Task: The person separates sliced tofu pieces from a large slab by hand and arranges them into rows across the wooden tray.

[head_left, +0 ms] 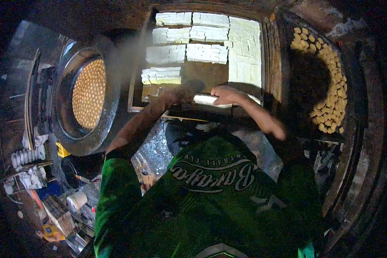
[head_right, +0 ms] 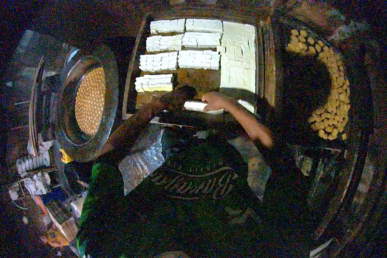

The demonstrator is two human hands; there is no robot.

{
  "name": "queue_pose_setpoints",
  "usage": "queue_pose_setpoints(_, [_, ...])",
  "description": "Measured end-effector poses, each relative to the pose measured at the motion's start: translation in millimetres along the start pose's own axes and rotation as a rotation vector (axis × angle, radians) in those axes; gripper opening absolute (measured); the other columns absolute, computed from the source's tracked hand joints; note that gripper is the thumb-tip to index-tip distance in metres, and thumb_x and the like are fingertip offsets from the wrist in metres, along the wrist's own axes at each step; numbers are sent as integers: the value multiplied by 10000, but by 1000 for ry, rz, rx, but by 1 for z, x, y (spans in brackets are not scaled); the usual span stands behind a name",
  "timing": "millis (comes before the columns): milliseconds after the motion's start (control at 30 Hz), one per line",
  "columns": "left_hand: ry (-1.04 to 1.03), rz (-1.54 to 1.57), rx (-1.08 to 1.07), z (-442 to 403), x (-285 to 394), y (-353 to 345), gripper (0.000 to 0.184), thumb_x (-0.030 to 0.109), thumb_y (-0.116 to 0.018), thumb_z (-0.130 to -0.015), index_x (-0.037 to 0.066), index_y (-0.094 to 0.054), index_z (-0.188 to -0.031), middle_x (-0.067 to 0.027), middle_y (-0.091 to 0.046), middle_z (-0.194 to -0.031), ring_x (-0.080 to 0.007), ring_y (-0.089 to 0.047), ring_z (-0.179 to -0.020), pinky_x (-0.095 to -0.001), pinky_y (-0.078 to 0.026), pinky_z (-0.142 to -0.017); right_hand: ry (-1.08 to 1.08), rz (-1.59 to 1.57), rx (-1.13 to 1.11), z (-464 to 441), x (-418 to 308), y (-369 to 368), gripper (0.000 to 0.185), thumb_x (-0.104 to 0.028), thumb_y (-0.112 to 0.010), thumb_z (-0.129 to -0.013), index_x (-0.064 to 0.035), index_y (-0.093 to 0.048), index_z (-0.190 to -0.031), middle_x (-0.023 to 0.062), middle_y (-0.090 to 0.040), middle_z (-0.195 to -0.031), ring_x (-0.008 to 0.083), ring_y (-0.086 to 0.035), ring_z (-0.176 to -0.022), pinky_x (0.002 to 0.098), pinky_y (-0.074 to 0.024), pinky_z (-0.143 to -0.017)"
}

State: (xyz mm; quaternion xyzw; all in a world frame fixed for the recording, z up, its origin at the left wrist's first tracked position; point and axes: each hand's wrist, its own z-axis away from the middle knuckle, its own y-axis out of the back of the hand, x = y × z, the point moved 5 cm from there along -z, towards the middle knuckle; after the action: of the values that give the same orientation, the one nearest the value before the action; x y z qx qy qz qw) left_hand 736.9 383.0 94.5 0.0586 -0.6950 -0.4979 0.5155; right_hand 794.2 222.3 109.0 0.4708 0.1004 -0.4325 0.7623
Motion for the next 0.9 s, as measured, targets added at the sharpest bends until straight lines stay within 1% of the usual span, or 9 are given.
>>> queue_pose_setpoints(167, [35, 8, -2, 2, 2, 1, 548, 282, -659, -831, 45, -468, -1287, -177, -549, -1209, -344, -506, -1135, -411, -392, -999, 5, -72, 26, -8, -2, -3, 495, -328, -735, -670, -11, -619, -1033, 172, -647, -967, 289, -611, -885, 365, -475, -776])
queue_pose_setpoints(267, [42, 18, 8, 2, 2, -4, 552, 289, -661, -828, 48, -470, -1285, -179, -554, -1203, -344, -510, -1132, -412, -396, -994, 5, -41, 23, -8, -8, -4, 524, -344, -743, -656, 4, -625, -1029, 175, -653, -960, 277, -617, -899, 357, -475, -789])
queue_pose_setpoints(367, [52, 19, 16, 3, 4, -6, 555, 296, -664, -824, 50, -472, -1284, -180, -558, -1197, -345, -514, -1129, -414, -400, -990, -49, -114, -19, -10, -4, -12, 542, -358, -741, -657, 1, -624, -1045, 174, -653, -980, 274, -618, -919, 360, -474, -799])
queue_pose_setpoints(433, [55, 17, 17, 4, 6, -5, 558, 301, -665, -822, 51, -474, -1283, -181, -560, -1193, -345, -516, -1127, -416, -403, -986, -21, -258, 105, -7, -4, -10, 529, -355, -746, -652, -5, -633, -1032, 173, -652, -990, 278, -617, -916, 370, -473, -800])
queue_pose_setpoints(533, [65, 23, 25, 6, 8, -5, 561, 308, -667, -819, 53, -476, -1281, -182, -564, -1187, -346, -520, -1124, -417, -407, -981, 26, -241, 187, -10, -6, -11, 526, -347, -753, -654, 9, -630, -1022, 172, -650, -992, 274, -615, -917, 361, -475, -797])
queue_pose_setpoints(733, [74, 19, 37, 11, 10, -6, 569, 321, -671, -812, 57, -480, -1278, -185, -573, -1175, -346, -528, -1117, -421, -415, -972, 12, -203, 29, -19, -14, -11, 528, -314, -767, -652, 18, -612, -1032, 178, -645, -1012, 264, -609, -969, 330, -475, -830])
queue_pose_setpoints(767, [77, 20, 37, 11, 10, -6, 570, 324, -672, -811, 58, -481, -1278, -185, -574, -1173, -347, -529, -1116, -422, -417, -970, 14, -204, 30, -19, -13, -13, 528, -314, -767, -652, 18, -612, -1032, 178, -645, -1012, 264, -609, -969, 330, -475, -830])
queue_pose_setpoints(833, [77, 22, 35, 11, 9, -7, 573, 328, -673, -809, 59, -483, -1277, -186, -577, -1169, -347, -532, -1114, -423, -419, -967, 72, -412, 184, -14, -9, -12, 498, -280, -767, -654, -12, -612, -1044, 170, -642, -1024, 273, -604, -982, 346, -469, -849])
queue_pose_setpoints(900, [72, 21, 31, 10, 9, -8, 575, 333, -675, -806, 61, -484, -1276, -187, -579, -1165, -347, -534, -1112, -424, -422, -964, 83, -410, 176, -12, -9, -14, 503, -271, -765, -658, -19, -604, -1062, 166, -637, -1038, 278, -599, -990, 356, -466, -856])
